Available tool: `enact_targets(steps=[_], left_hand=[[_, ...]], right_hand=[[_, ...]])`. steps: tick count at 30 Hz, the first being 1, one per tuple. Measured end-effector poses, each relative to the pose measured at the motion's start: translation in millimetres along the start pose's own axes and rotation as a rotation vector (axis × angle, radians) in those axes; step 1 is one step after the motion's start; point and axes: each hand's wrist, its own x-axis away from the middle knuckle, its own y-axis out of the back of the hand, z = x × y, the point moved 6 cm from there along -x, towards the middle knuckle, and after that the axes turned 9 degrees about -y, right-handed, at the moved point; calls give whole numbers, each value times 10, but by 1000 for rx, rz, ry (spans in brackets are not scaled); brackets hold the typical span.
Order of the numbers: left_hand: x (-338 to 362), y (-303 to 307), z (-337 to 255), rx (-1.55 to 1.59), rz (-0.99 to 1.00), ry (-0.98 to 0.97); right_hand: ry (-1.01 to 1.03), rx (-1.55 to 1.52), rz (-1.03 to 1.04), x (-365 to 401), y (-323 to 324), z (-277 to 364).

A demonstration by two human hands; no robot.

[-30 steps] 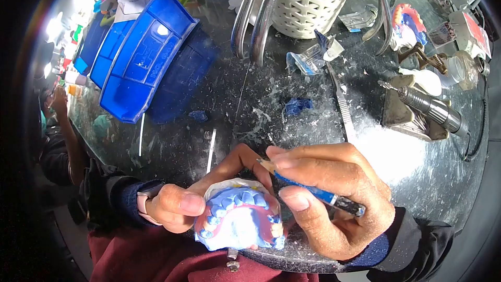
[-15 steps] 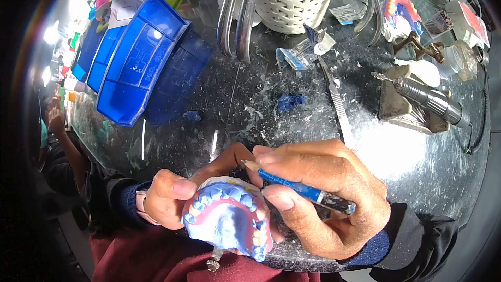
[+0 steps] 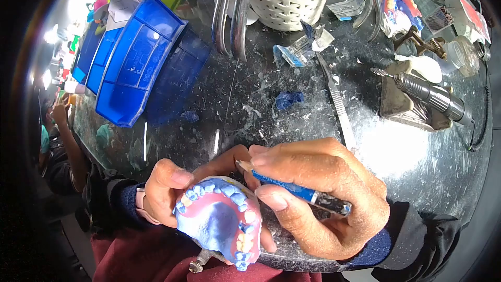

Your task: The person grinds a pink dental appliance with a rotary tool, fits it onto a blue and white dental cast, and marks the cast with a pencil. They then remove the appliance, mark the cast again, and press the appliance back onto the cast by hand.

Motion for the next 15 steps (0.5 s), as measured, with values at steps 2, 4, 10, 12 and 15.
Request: enact_targets(steps=[2,4,10,12,15], left_hand=[[1,8,1,-36,-7,18],[5,12,3,-44,-13,27],[0,-10,0,-69,14,79],[6,-21,12,46,-4,24],[8,-20,20,113,-5,-6]], right_hand=[[0,-2,-2,0,-2,-1],[6,1,-1,1,-3,2],[17,1,4,-8,-5,2],[14,3,5,-10,-3,2],[11,8,7,-9,-5,1]])
